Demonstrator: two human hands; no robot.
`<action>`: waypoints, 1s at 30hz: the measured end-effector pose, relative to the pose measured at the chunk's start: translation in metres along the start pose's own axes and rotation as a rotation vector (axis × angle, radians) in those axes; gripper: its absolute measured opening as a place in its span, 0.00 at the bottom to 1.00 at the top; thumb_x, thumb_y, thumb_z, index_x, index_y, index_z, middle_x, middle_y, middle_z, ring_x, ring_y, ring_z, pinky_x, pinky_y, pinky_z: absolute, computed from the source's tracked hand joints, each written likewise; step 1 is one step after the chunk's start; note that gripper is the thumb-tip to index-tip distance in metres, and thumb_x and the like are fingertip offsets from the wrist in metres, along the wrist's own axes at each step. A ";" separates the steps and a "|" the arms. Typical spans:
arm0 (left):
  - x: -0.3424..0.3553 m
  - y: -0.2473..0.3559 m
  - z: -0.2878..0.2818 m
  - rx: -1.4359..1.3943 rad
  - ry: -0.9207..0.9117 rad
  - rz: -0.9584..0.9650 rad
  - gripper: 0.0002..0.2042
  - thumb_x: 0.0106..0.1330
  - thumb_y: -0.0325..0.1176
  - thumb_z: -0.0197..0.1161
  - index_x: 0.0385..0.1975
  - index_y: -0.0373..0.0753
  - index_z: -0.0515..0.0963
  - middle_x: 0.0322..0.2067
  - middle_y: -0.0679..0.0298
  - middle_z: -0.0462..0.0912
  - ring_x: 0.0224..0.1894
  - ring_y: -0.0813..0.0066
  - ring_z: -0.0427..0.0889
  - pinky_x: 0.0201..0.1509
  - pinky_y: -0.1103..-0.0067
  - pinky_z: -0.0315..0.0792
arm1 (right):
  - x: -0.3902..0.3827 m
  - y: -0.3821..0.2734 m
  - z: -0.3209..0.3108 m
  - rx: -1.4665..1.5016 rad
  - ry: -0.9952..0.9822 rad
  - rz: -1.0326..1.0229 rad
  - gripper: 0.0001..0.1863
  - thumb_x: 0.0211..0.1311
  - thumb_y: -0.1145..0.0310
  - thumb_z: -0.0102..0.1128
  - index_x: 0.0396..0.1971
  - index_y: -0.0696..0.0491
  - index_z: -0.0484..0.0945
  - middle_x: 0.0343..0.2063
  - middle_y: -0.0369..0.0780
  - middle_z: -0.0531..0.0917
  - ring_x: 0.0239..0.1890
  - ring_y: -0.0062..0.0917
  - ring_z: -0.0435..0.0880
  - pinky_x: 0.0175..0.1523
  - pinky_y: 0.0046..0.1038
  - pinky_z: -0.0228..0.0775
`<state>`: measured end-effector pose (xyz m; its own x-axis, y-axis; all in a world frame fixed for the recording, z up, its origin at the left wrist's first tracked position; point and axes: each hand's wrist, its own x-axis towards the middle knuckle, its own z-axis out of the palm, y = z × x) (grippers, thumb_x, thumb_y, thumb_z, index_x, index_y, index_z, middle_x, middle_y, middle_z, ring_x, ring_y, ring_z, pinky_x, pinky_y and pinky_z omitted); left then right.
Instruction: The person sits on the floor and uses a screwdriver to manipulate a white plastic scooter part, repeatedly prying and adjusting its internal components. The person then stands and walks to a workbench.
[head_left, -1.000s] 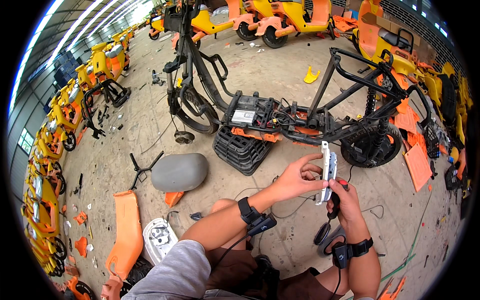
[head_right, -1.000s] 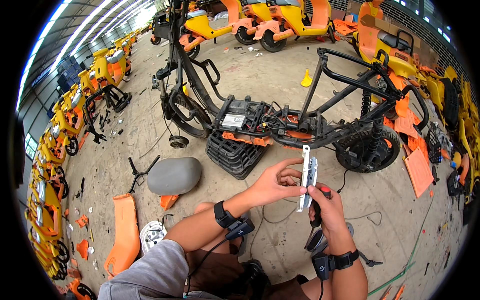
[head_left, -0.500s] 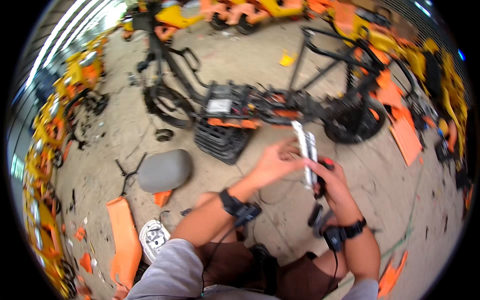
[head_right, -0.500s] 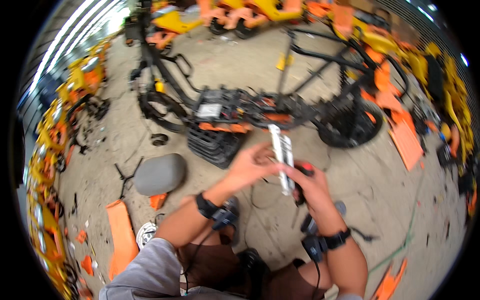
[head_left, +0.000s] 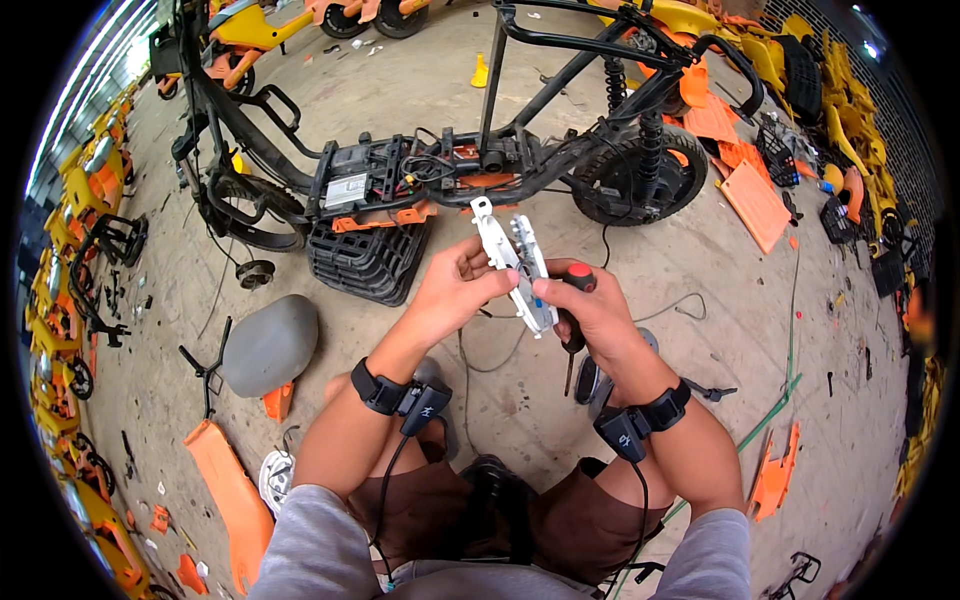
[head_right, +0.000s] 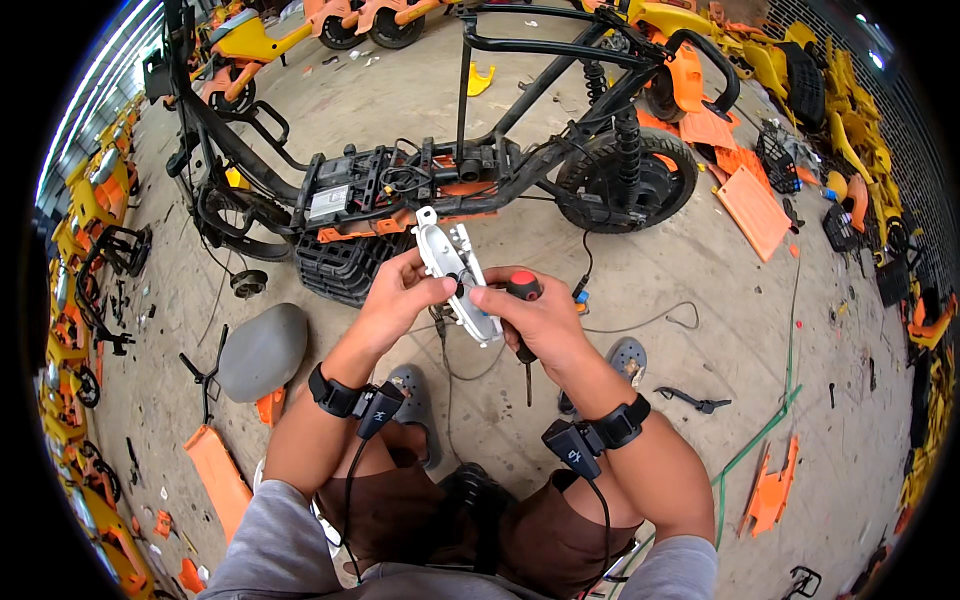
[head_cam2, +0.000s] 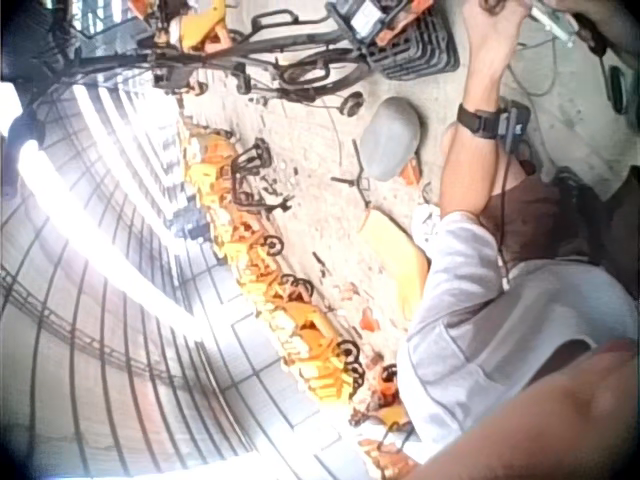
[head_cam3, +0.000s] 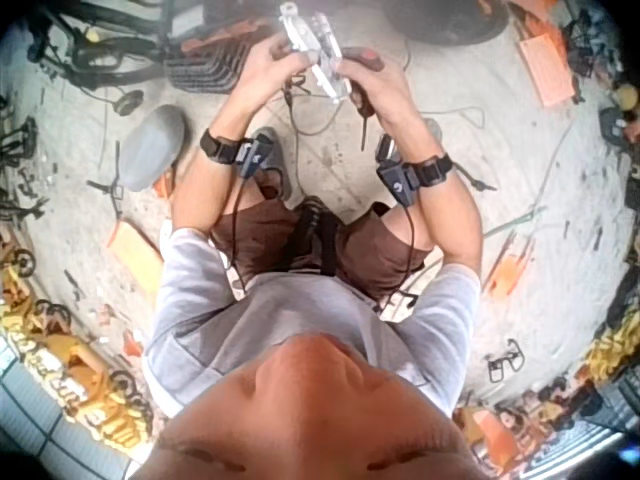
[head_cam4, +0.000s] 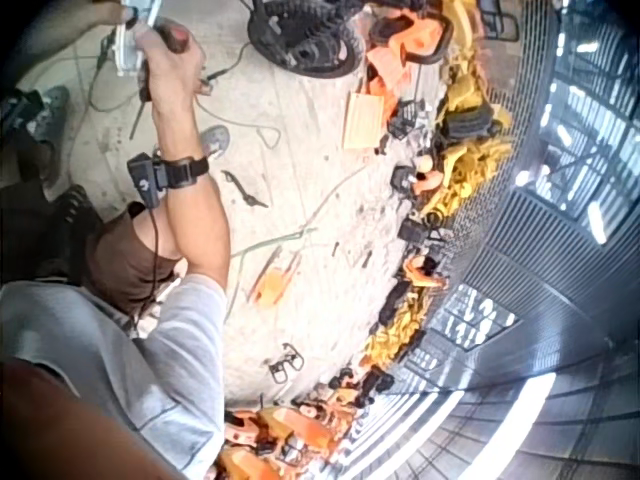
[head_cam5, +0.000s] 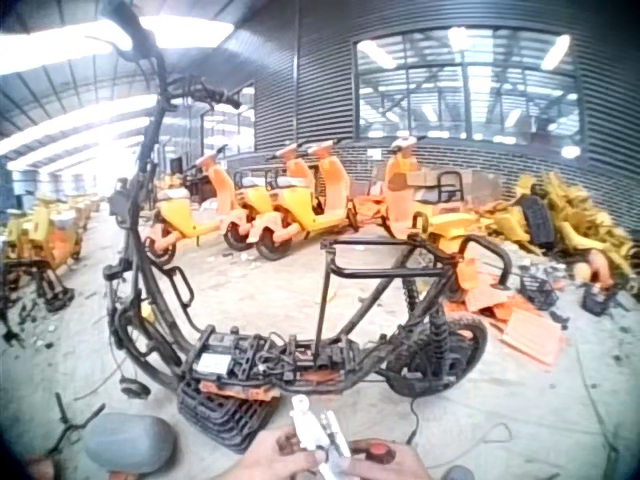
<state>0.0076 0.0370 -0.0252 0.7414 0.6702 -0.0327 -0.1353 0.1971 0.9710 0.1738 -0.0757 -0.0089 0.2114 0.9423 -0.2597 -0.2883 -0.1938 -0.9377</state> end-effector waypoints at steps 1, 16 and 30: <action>0.001 -0.002 0.000 0.011 0.011 0.009 0.22 0.60 0.28 0.66 0.52 0.27 0.71 0.46 0.57 0.80 0.48 0.72 0.80 0.51 0.77 0.74 | -0.001 -0.002 -0.002 0.025 0.019 -0.004 0.22 0.54 0.62 0.70 0.44 0.62 0.79 0.24 0.33 0.79 0.16 0.12 0.70 0.20 0.16 0.60; -0.002 0.008 -0.006 0.118 -0.048 -0.059 0.17 0.62 0.31 0.60 0.47 0.27 0.74 0.39 0.56 0.83 0.38 0.72 0.82 0.43 0.77 0.77 | -0.001 -0.011 -0.012 0.184 0.055 -0.031 0.19 0.57 0.60 0.67 0.39 0.61 0.78 0.20 0.32 0.73 0.14 0.14 0.67 0.19 0.18 0.59; -0.003 -0.002 -0.002 0.154 -0.072 -0.100 0.17 0.63 0.35 0.65 0.46 0.32 0.74 0.36 0.66 0.81 0.34 0.83 0.77 0.33 0.84 0.72 | 0.003 -0.002 -0.003 0.265 0.030 -0.052 0.21 0.65 0.54 0.55 0.42 0.59 0.74 0.36 0.42 0.80 0.14 0.16 0.68 0.18 0.21 0.60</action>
<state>0.0044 0.0363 -0.0274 0.7921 0.5987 -0.1193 0.0397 0.1446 0.9887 0.1777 -0.0734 -0.0089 0.2587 0.9399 -0.2230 -0.5101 -0.0631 -0.8578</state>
